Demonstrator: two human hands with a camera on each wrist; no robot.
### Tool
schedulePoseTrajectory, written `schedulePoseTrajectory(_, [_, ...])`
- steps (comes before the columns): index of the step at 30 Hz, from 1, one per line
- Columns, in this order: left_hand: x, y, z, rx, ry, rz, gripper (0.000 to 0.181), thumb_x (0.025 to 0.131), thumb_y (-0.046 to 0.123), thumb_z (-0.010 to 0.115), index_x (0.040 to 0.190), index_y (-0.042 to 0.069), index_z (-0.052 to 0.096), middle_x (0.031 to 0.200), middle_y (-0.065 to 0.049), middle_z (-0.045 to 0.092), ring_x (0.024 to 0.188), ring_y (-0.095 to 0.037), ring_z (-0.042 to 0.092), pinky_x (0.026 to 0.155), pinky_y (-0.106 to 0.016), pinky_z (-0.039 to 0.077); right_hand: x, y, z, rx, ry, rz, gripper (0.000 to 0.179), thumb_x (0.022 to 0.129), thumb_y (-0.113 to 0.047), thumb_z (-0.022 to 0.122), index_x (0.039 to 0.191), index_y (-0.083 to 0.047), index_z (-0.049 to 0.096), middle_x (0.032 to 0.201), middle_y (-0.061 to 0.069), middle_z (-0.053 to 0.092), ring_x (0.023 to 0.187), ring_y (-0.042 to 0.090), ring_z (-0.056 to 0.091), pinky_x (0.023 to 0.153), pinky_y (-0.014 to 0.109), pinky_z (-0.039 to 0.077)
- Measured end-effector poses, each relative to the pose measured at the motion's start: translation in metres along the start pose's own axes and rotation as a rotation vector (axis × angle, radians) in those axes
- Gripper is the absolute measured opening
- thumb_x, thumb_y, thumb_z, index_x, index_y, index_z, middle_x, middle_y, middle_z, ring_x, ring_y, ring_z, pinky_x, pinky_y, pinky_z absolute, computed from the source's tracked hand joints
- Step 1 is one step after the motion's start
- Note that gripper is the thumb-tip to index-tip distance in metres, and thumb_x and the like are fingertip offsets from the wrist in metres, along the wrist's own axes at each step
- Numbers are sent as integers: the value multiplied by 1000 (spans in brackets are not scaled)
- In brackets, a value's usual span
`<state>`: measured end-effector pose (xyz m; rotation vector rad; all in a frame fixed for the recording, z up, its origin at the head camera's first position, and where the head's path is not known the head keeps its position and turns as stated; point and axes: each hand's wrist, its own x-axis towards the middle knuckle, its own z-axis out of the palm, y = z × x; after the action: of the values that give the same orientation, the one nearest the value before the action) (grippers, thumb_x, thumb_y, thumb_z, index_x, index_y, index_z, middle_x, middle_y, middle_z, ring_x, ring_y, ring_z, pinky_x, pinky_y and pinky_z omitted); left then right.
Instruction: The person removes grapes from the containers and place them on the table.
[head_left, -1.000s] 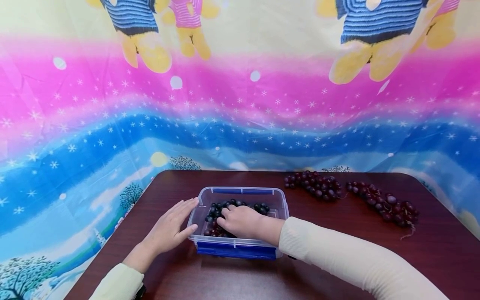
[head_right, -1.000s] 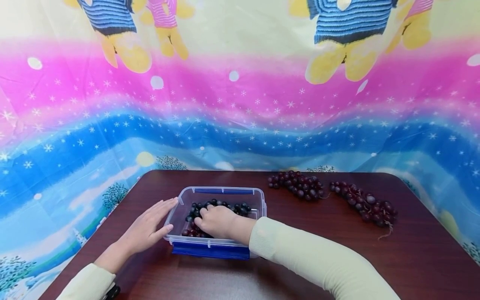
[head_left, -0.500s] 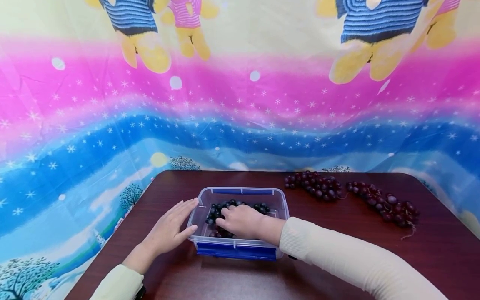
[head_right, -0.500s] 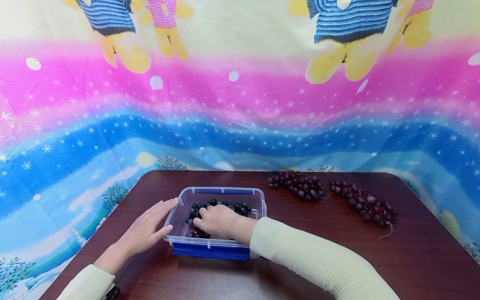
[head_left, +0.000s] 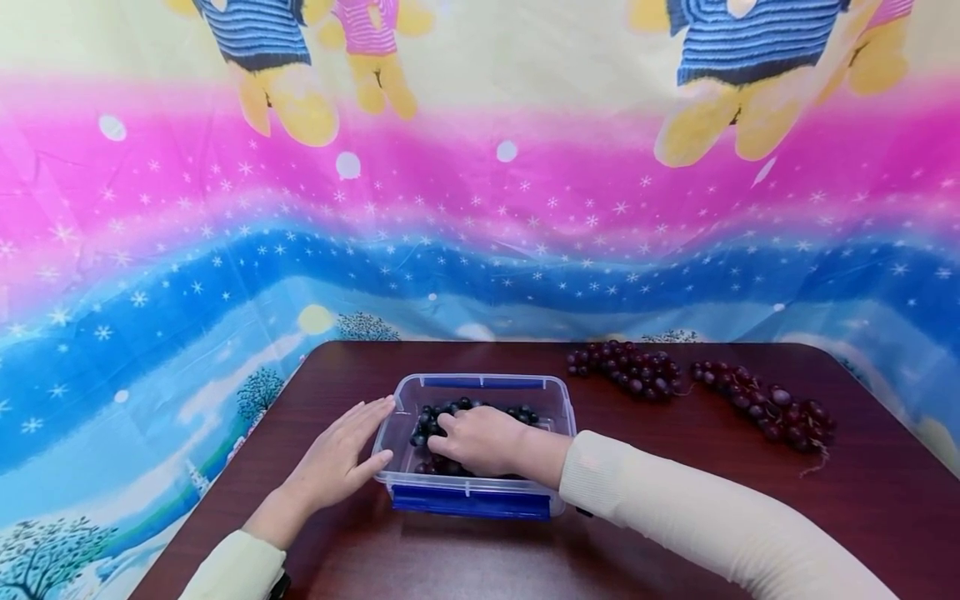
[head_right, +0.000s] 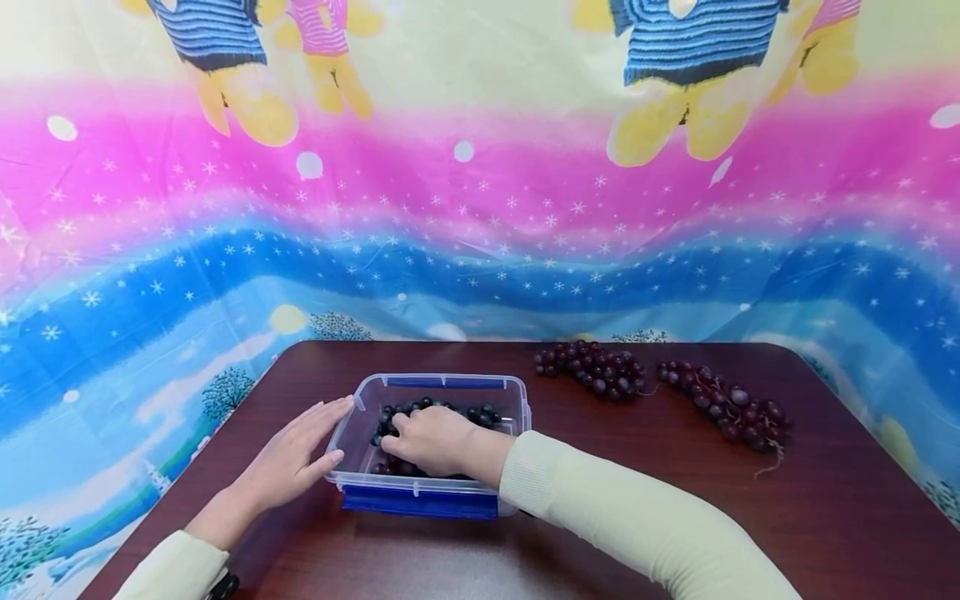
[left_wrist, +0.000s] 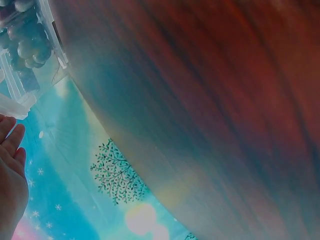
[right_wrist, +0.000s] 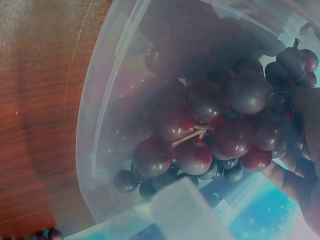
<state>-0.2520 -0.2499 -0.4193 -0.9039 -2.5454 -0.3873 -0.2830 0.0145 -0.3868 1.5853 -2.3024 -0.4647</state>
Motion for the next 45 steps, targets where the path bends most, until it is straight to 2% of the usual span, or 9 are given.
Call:
schedulePoseTrajectory(11, [-1, -1, 2, -4, 5, 4, 66, 88, 26, 68, 145, 2, 44, 147, -11, 45, 136, -28, 40, 115, -23, 6, 1, -1, 1, -8, 52, -4, 12, 101, -23, 54, 111, -21, 60, 93, -1, 61, 72, 12, 60, 62, 25, 55])
schedulePoseTrajectory(19, [-1, -2, 4, 0, 12, 20, 66, 88, 25, 69, 144, 1, 45, 147, -11, 45, 135, -29, 41, 115, -23, 6, -4, -3, 2, -106, 123, -17, 10, 102, -21, 51, 109, -20, 58, 90, 0, 60, 62, 11, 58, 53, 25, 52])
schedulePoseTrajectory(25, [0, -2, 3, -1, 20, 27, 66, 87, 24, 69, 144, 1, 45, 146, -11, 46, 134, -29, 42, 115, -22, 6, -6, -2, 3, -195, 167, -47, 10, 102, -20, 50, 108, -19, 58, 90, -1, 60, 63, 11, 60, 53, 26, 53])
schedulePoseTrajectory(32, [1, -1, 3, 3, 22, 26, 66, 87, 25, 69, 144, 1, 45, 146, -12, 46, 134, -29, 42, 115, -22, 5, -7, -1, 3, -273, 152, -60, 15, 101, -17, 51, 111, -18, 62, 92, -2, 60, 63, 10, 60, 55, 26, 54])
schedulePoseTrajectory(39, [0, 0, 2, 5, 20, 23, 66, 87, 25, 69, 143, 1, 45, 146, -12, 46, 134, -29, 42, 115, -21, 5, -9, -1, -1, -284, 132, -55, 17, 101, -17, 51, 114, -17, 61, 93, -2, 61, 64, 11, 61, 56, 26, 55])
schedulePoseTrajectory(45, [-1, 0, 1, 5, 20, 16, 66, 87, 25, 69, 144, 1, 45, 146, -12, 46, 135, -28, 41, 116, -25, 9, -12, 2, -6, -292, 197, -43, 19, 100, -15, 51, 114, -17, 63, 95, -1, 61, 67, 12, 62, 57, 29, 55])
